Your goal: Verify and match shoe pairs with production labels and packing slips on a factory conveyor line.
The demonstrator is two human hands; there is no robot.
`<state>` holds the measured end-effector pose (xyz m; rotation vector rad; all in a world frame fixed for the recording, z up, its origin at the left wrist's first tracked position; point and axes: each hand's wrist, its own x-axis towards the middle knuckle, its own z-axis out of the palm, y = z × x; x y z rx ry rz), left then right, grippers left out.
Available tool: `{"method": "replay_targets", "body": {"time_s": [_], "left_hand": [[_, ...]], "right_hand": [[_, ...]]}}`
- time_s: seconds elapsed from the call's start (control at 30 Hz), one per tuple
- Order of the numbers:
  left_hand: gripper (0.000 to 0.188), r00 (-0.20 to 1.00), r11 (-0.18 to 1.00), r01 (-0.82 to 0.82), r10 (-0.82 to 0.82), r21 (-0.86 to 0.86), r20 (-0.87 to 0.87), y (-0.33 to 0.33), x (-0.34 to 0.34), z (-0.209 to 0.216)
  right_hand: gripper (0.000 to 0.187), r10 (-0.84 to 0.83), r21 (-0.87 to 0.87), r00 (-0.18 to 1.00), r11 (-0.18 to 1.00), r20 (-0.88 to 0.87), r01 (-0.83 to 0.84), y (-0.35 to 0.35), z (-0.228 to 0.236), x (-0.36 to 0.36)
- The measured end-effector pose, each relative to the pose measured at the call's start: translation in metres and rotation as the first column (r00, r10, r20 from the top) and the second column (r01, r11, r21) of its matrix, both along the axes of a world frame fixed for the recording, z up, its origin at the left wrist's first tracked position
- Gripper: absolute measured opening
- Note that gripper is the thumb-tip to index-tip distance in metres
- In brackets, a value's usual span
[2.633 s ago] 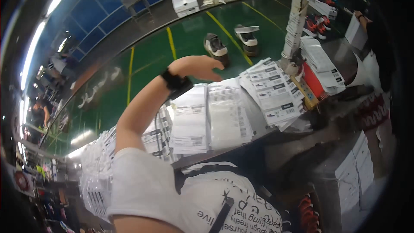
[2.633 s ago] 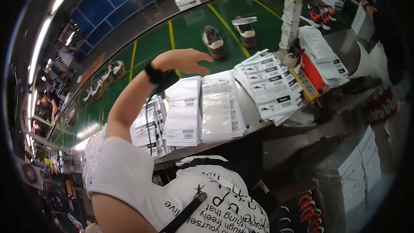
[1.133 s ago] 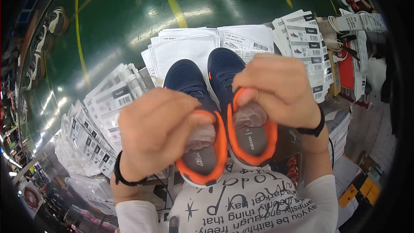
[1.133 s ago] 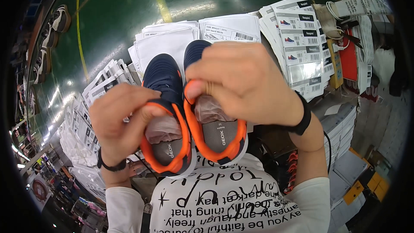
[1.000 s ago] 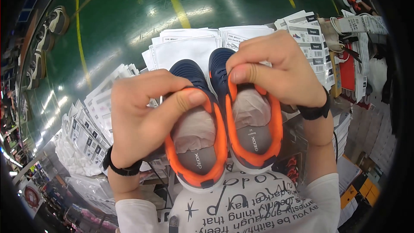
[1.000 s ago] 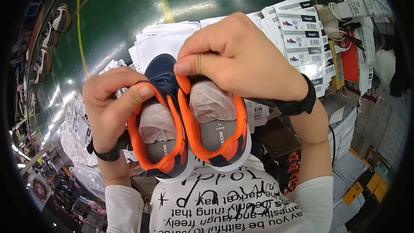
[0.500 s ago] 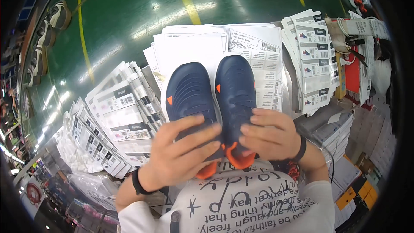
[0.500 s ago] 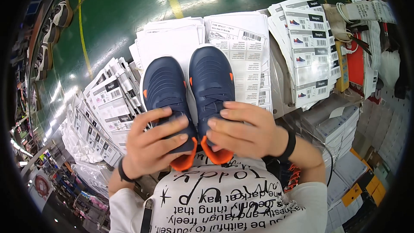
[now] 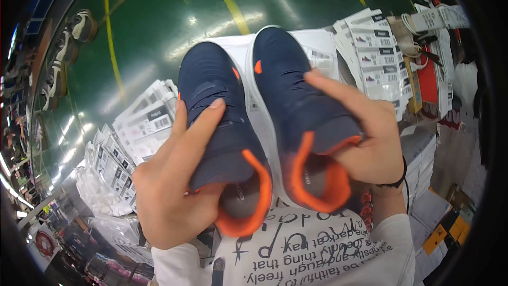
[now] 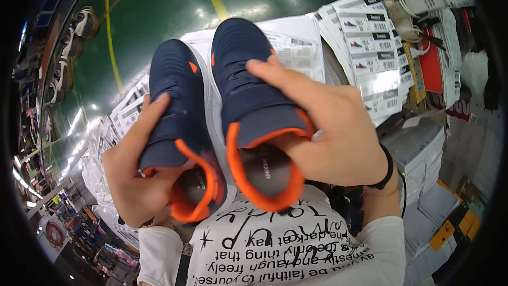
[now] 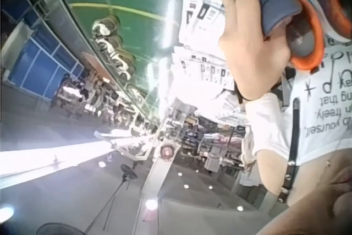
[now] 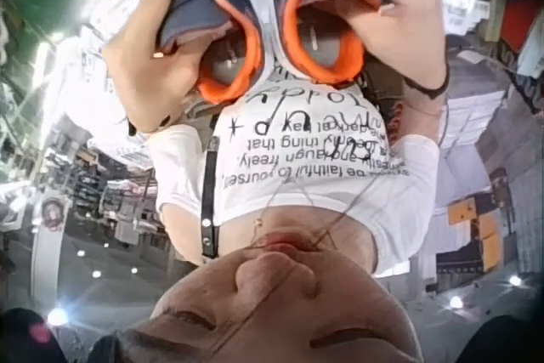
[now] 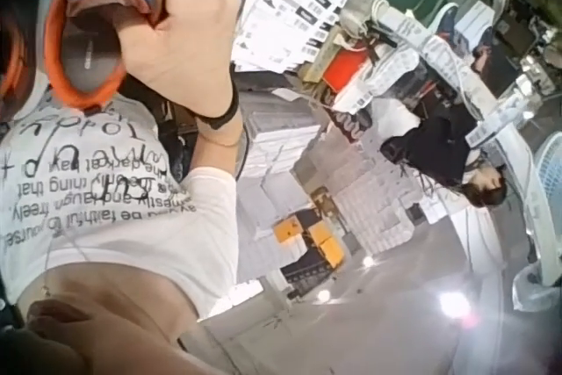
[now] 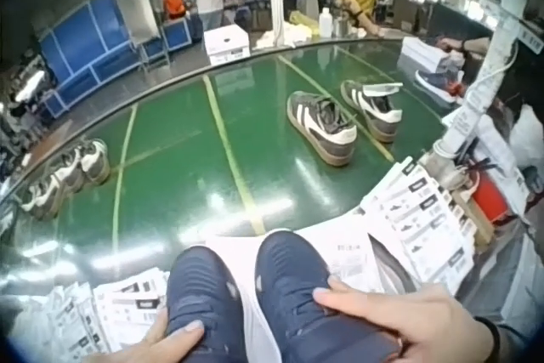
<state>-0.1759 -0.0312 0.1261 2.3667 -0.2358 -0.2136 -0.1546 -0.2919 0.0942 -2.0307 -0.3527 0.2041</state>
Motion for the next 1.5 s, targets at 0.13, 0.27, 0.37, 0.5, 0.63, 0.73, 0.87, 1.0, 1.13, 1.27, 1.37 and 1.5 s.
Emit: {"method": "replay_targets", "body": {"time_s": [0.13, 0.27, 0.37, 0.5, 0.63, 0.73, 0.87, 1.0, 1.13, 1.27, 1.37, 1.5], "left_hand": [[0.075, 0.923, 0.431, -0.375, 0.26, -0.821, -0.285, 0.016, -0.002, -0.009], [0.065, 0.84, 0.042, -0.539, 0.093, -0.841, -0.534, -0.001, 0.0, -0.076], [0.058, 0.799, -0.054, -0.599, 0.036, -0.799, -0.601, -0.007, -0.01, -0.117], [0.049, 0.796, -0.045, -0.603, 0.035, -0.797, -0.604, 0.002, -0.013, -0.14], [0.041, 0.859, 0.143, -0.511, 0.112, -0.848, -0.499, 0.026, 0.027, -0.115], [0.036, 0.961, 0.507, -0.272, 0.189, -0.818, -0.203, 0.04, 0.097, -0.088], [0.043, 0.99, 0.92, -0.048, 0.097, -0.39, 0.106, 0.023, 0.206, -0.093], [0.051, 0.987, 0.984, -0.147, 0.153, 0.102, -0.053, -0.007, 0.243, -0.106], [0.042, 0.949, 0.742, 0.072, -0.256, 0.667, 0.183, -0.04, 0.21, -0.06], [0.042, 0.809, 0.78, 0.548, -0.586, 0.303, 0.042, -0.125, 0.151, -0.046], [0.047, 0.491, 0.566, 0.757, -0.822, 0.326, 0.289, -0.196, 0.135, -0.082], [0.055, 0.411, 0.522, 0.728, -0.851, 0.445, 0.326, -0.229, 0.142, -0.127]], "right_hand": [[0.06, -0.22, 0.476, 0.954, 0.829, -0.206, 0.294, 0.006, -0.008, 0.001], [0.06, -0.137, 0.589, 0.922, 0.733, -0.362, 0.34, 0.009, -0.03, -0.009], [0.06, -0.06, 0.61, 0.882, 0.7, -0.468, 0.371, 0.012, -0.041, -0.024], [0.061, 0.019, 0.639, 0.824, 0.643, -0.566, 0.423, 0.018, -0.051, -0.036], [0.061, 0.081, 0.707, 0.802, 0.53, -0.592, 0.469, 0.009, -0.059, 0.004], [0.061, 0.007, 0.743, 0.85, 0.489, -0.526, 0.457, 0.0, -0.075, 0.086], [0.04, -0.426, 0.382, 0.9, 0.85, 0.089, 0.364, 0.014, -0.104, 0.176], [0.017, -0.298, 0.225, 0.922, 0.943, 0.249, 0.244, 0.002, -0.106, 0.13], [0.015, -0.483, -0.112, 0.707, 0.78, 0.516, 0.615, -0.058, -0.093, 0.024], [0.016, -0.538, -0.307, 0.625, 0.566, 0.565, 0.765, -0.096, -0.106, -0.011], [0.012, -0.501, -0.385, 0.655, 0.541, 0.567, 0.747, -0.099, -0.126, -0.012], [0.011, -0.555, -0.366, 0.695, 0.594, 0.457, 0.716, -0.112, -0.133, -0.018]]}}
